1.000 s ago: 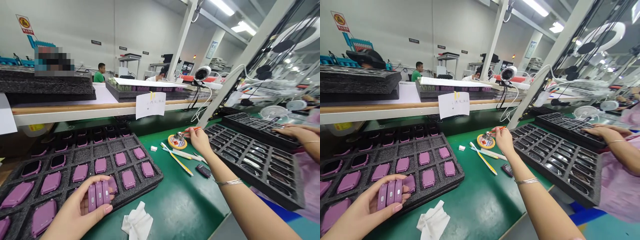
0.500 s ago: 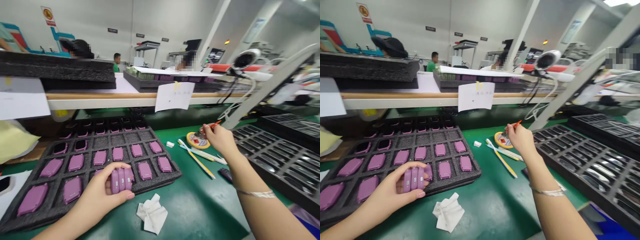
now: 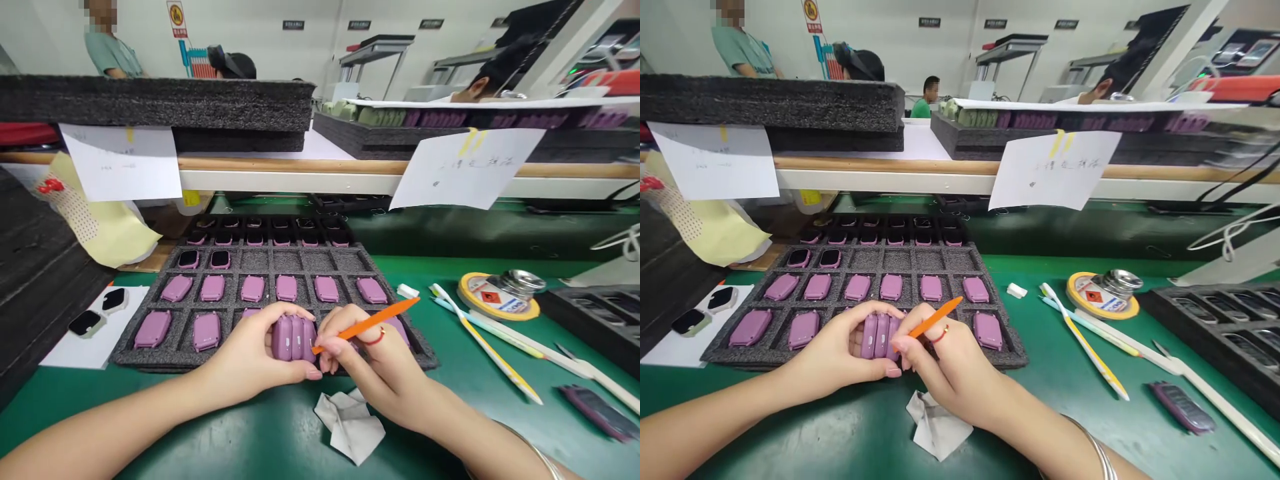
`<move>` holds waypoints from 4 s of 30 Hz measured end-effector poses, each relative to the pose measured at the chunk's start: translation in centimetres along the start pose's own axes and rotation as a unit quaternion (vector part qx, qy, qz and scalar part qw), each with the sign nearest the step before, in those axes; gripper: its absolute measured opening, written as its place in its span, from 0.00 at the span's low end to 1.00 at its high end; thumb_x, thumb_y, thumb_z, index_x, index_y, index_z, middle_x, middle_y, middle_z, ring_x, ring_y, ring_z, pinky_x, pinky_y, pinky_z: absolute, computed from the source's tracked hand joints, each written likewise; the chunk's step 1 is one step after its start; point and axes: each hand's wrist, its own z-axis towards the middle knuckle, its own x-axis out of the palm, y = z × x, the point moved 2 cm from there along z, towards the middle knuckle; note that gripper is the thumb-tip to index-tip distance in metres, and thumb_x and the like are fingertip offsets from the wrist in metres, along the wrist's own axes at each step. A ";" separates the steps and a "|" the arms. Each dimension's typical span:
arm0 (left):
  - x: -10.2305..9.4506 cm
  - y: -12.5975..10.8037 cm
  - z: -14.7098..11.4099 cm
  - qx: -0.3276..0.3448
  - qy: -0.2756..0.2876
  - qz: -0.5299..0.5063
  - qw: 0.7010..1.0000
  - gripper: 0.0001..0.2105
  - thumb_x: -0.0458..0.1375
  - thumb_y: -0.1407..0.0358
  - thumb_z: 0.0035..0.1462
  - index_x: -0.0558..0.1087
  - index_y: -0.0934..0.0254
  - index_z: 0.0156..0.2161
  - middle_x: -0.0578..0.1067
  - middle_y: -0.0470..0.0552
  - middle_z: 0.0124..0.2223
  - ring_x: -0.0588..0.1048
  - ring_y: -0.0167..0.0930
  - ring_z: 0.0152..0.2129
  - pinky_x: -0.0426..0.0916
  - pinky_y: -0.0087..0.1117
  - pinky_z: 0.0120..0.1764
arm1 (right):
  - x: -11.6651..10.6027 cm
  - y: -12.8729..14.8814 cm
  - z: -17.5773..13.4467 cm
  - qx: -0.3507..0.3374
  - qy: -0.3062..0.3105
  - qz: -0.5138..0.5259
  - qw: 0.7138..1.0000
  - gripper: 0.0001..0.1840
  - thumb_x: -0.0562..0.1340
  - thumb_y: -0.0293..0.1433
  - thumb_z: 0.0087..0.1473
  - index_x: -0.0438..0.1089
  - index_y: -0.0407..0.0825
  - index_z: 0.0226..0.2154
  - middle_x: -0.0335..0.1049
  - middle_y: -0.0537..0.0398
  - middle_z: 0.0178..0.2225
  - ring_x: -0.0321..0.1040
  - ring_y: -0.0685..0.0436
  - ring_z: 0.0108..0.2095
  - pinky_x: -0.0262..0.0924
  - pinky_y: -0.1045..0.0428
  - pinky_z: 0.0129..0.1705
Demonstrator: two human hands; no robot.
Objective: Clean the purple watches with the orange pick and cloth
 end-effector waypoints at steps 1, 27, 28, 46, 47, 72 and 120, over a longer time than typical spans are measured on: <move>0.0 0.0 0.0 -0.003 -0.001 0.004 1.000 0.23 0.72 0.67 0.44 0.71 0.60 0.47 0.80 0.46 0.38 0.80 0.33 0.35 0.74 0.35 0.44 | 0.2 -0.4 -0.2 -0.024 0.001 -0.001 1.000 0.10 0.54 0.31 0.70 0.67 0.51 0.35 0.70 0.56 0.28 0.71 0.48 0.28 0.70 0.53 0.30; -0.1 0.8 0.3 0.027 -0.039 0.064 0.997 0.22 0.71 0.66 0.44 0.74 0.59 0.47 0.79 0.48 0.48 0.78 0.36 0.42 0.73 0.36 0.46 | 1.4 -0.5 -1.1 -0.079 0.002 -0.092 0.993 0.08 0.55 0.23 0.66 0.60 0.54 0.37 0.67 0.60 0.26 0.72 0.49 0.26 0.66 0.55 0.25; -0.1 0.9 0.3 0.026 -0.039 0.067 0.997 0.22 0.71 0.66 0.45 0.74 0.58 0.47 0.79 0.48 0.48 0.78 0.36 0.42 0.73 0.36 0.46 | 1.4 -0.5 -1.2 -0.081 -0.002 -0.093 0.992 0.09 0.55 0.23 0.65 0.60 0.54 0.37 0.67 0.60 0.26 0.71 0.49 0.25 0.66 0.55 0.25; -0.2 1.0 0.5 0.006 -0.034 0.051 0.998 0.24 0.73 0.65 0.43 0.74 0.58 0.47 0.80 0.46 0.42 0.78 0.34 0.37 0.73 0.36 0.43 | 1.4 -1.3 -1.0 -0.112 -0.022 -0.063 0.992 0.09 0.54 0.22 0.65 0.58 0.53 0.39 0.65 0.60 0.28 0.68 0.49 0.26 0.66 0.54 0.27; -0.2 1.1 0.5 0.008 -0.034 0.050 0.998 0.24 0.73 0.65 0.43 0.74 0.58 0.47 0.80 0.46 0.43 0.78 0.34 0.37 0.73 0.36 0.43 | 1.5 -1.4 -1.1 -0.113 -0.019 -0.061 0.992 0.09 0.54 0.22 0.65 0.58 0.53 0.39 0.65 0.60 0.28 0.68 0.49 0.26 0.66 0.54 0.27; -0.1 1.0 0.4 0.015 -0.043 0.051 0.998 0.23 0.72 0.66 0.43 0.75 0.58 0.46 0.80 0.48 0.46 0.79 0.36 0.39 0.73 0.37 0.44 | 1.6 -1.0 -1.4 -0.110 -0.026 -0.101 0.988 0.10 0.55 0.21 0.65 0.58 0.53 0.36 0.64 0.61 0.25 0.69 0.50 0.24 0.64 0.56 0.24; -0.2 0.1 0.0 -0.026 -0.022 0.054 0.998 0.25 0.71 0.64 0.44 0.72 0.59 0.49 0.80 0.49 0.44 0.80 0.38 0.40 0.73 0.39 0.47 | -12.3 -6.8 -9.2 0.314 0.030 -0.448 0.837 0.22 0.63 0.36 0.57 0.58 0.55 0.15 0.59 0.58 0.09 0.58 0.44 0.09 0.43 0.52 0.14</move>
